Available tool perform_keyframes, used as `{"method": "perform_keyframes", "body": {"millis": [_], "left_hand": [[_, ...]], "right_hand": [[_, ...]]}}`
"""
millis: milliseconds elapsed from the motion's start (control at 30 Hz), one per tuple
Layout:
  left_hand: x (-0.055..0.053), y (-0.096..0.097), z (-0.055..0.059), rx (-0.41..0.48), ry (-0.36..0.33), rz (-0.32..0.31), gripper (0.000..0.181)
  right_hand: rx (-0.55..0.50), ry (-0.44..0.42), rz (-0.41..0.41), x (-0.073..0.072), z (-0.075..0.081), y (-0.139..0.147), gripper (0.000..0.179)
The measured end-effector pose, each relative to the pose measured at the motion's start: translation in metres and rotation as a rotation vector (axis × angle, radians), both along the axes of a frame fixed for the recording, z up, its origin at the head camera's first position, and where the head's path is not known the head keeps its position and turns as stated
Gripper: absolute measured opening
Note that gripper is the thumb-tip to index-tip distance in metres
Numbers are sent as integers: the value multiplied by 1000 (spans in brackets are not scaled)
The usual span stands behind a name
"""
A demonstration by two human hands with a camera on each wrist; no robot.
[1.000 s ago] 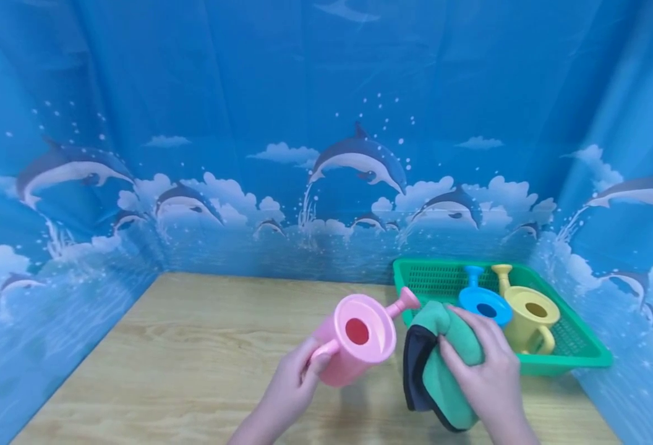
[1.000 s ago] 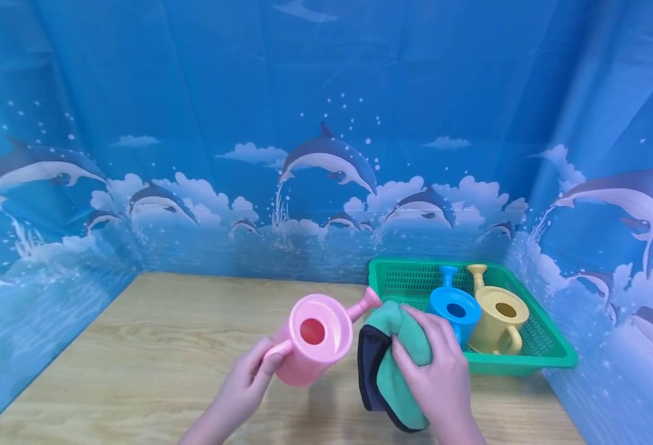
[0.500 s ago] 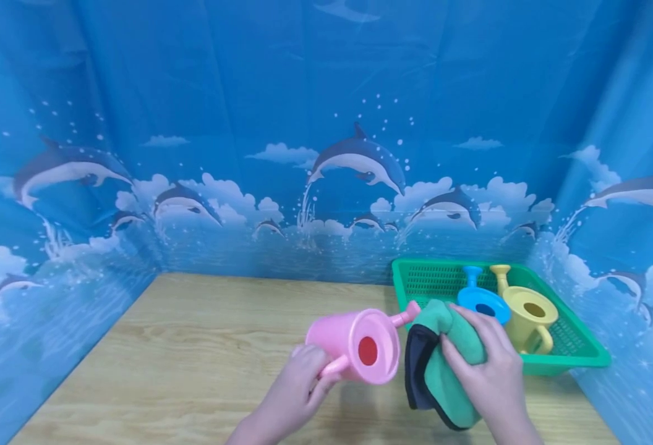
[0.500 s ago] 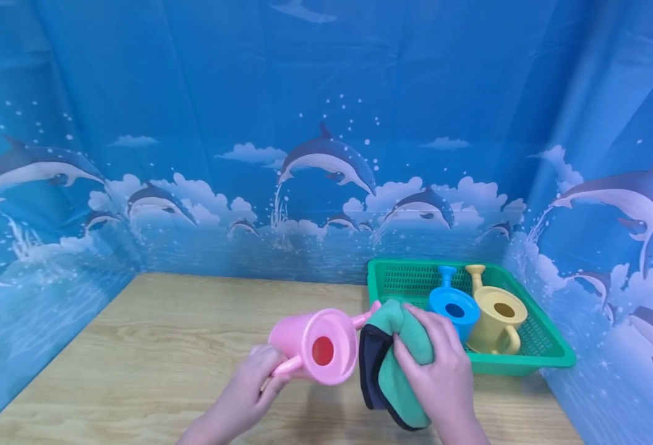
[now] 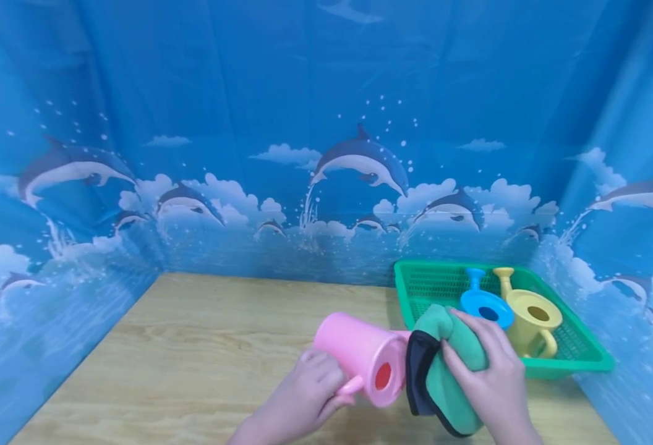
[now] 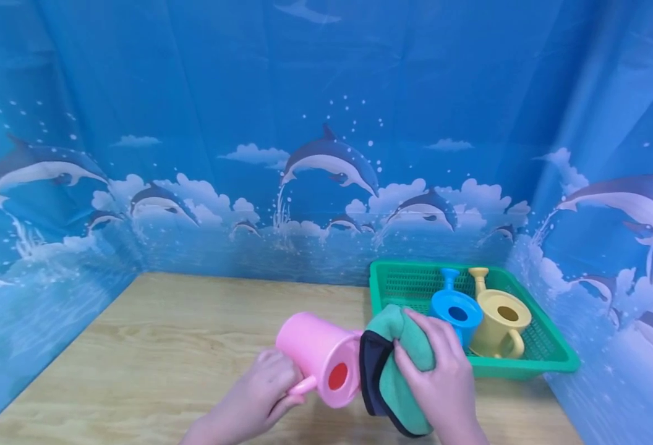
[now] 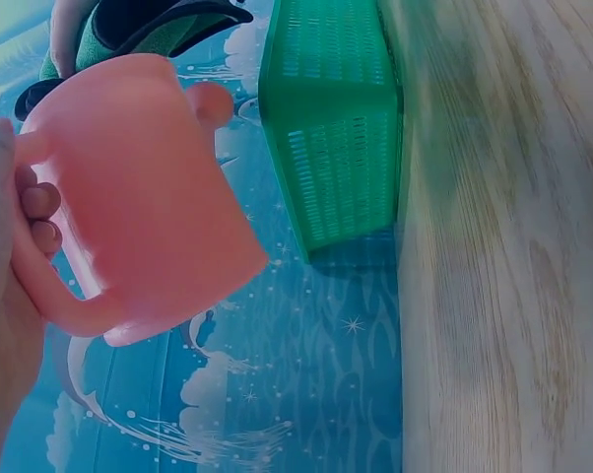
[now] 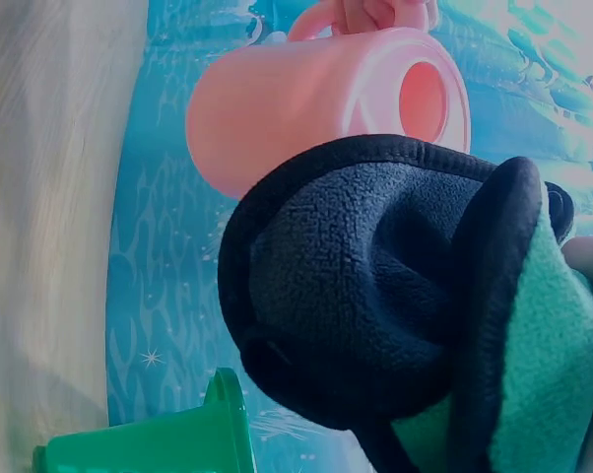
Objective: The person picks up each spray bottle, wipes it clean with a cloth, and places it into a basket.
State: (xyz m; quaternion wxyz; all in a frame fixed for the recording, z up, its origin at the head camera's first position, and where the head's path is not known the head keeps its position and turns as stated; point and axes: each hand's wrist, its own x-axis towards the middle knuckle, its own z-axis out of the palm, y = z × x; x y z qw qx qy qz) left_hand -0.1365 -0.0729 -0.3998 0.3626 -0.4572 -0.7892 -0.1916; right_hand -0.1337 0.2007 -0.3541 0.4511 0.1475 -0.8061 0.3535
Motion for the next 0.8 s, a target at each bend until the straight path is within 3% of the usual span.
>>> {"method": "perform_keyframes", "body": {"millis": [367,600,800], "left_hand": [[2,2,-1,-60,66,14,28],[7,2,3,-77,37,0,25],[11,2,6,-107,65,-1,27]], "right_hand": [[89,-18,26,4,14,-6,57],[338,-74,-16,6,44,-10,53],[521,-229,58,3,76,-16,44]]}}
